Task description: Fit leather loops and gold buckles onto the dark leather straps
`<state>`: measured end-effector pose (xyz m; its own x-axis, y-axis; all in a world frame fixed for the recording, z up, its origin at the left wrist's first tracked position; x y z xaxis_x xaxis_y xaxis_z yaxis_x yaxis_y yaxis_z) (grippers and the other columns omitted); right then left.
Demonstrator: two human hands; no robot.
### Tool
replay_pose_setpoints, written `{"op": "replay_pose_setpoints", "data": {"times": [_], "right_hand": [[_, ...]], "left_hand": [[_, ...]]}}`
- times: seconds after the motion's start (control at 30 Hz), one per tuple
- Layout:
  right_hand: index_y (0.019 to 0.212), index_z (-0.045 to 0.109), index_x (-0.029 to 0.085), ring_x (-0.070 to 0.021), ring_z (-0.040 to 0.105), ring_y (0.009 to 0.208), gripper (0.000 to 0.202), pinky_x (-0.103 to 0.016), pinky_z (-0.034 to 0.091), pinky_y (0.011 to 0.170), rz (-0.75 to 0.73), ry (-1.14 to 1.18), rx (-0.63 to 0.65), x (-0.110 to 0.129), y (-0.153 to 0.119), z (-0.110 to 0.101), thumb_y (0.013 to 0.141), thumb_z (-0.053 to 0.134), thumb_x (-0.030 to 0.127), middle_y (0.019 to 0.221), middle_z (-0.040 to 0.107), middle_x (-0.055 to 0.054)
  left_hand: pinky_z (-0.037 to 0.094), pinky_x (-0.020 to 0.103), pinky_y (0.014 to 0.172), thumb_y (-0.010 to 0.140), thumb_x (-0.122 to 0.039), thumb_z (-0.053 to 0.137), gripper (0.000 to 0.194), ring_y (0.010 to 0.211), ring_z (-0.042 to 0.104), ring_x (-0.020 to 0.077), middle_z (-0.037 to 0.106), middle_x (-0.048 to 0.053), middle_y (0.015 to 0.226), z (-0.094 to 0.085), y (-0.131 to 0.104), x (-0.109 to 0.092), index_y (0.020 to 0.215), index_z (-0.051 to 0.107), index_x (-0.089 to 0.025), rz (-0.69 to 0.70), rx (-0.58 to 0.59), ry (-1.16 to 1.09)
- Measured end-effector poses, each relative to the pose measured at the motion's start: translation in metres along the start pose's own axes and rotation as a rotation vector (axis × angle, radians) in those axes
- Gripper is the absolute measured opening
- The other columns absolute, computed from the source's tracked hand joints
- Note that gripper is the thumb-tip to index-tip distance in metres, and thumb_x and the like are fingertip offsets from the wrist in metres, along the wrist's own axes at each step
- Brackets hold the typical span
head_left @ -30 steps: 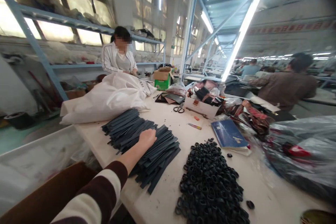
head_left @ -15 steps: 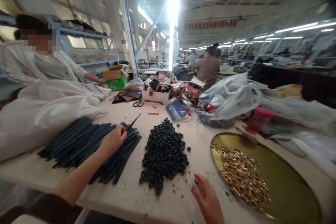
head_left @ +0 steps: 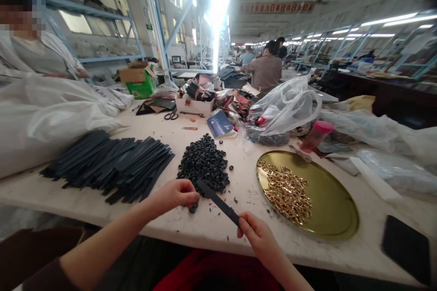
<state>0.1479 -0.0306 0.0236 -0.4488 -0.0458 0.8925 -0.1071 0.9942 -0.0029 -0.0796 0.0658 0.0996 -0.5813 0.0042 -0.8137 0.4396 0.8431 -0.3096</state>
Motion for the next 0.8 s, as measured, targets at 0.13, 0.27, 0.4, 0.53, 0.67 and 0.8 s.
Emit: {"op": "replay_pose_setpoints", "data": {"times": [0.13,0.27,0.4,0.53,0.67,0.8], "right_hand": [[0.076,0.049,0.018,-0.0121,0.048,0.056,0.026,-0.024,0.037,0.057,0.101,0.313,0.115,0.012,-0.009,0.033,0.087,0.038,0.039,0.059,0.056,0.002],[0.079,0.045,0.019,-0.0108,0.044,0.049,0.028,-0.022,0.036,0.046,0.179,0.457,0.222,0.021,-0.008,0.059,0.084,0.038,0.046,0.057,0.053,0.003],[0.075,0.054,0.018,-0.0141,0.052,0.063,0.032,-0.025,0.042,0.058,-0.02,0.227,0.299,0.009,0.014,0.037,0.085,0.038,0.043,0.067,0.058,-0.001],[0.094,0.057,0.019,-0.0198,0.057,0.079,0.024,-0.033,0.044,0.073,-0.064,-0.183,-0.049,-0.025,0.082,-0.016,0.084,0.041,0.034,0.089,0.06,-0.007],[0.109,0.055,0.019,-0.022,0.054,0.094,0.032,-0.039,0.04,0.085,-0.215,-0.56,-0.038,-0.057,0.16,-0.038,0.079,0.044,0.019,0.115,0.051,-0.011],[0.096,0.063,0.02,-0.0202,0.054,0.091,0.027,-0.033,0.04,0.083,-0.232,-0.588,0.088,-0.069,0.2,-0.032,0.075,0.046,0.012,0.099,0.059,-0.008]], "left_hand": [[0.041,0.022,0.056,0.067,-0.031,0.061,0.021,0.065,0.055,0.0116,0.059,-0.001,0.072,0.041,0.009,0.003,0.077,0.049,-0.017,-0.126,-0.091,-0.544],[0.041,0.02,0.056,0.065,-0.027,0.064,0.026,0.061,0.052,0.0086,0.054,-0.004,0.069,0.076,0.018,0.007,0.081,0.045,-0.018,-0.213,-0.209,-0.862],[0.041,0.019,0.056,0.066,-0.022,0.062,0.023,0.062,0.052,0.0075,0.056,-0.002,0.073,0.077,0.025,0.007,0.086,0.052,-0.015,-0.263,-0.159,-0.939],[0.04,0.019,0.054,0.064,-0.02,0.06,0.021,0.059,0.051,0.0076,0.056,-0.003,0.07,0.066,0.031,0.008,0.082,0.053,-0.015,-0.34,-0.144,-0.958],[0.039,0.017,0.051,0.063,-0.019,0.059,0.019,0.057,0.049,0.0068,0.054,-0.004,0.067,0.06,0.039,0.014,0.081,0.053,-0.015,-0.375,-0.129,-0.966],[0.038,0.017,0.051,0.064,-0.018,0.056,0.018,0.056,0.047,0.0061,0.052,-0.004,0.067,0.057,0.045,0.023,0.082,0.052,-0.016,-0.398,-0.135,-0.966]]}}
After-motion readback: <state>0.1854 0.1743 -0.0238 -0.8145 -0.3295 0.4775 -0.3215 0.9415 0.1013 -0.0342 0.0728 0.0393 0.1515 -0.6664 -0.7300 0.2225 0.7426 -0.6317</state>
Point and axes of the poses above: each hand's wrist, its own y-axis towards the middle knuckle, its own z-axis out of the palm, x = y × z, the point moved 1 cm from there along y, towards the middle knuckle
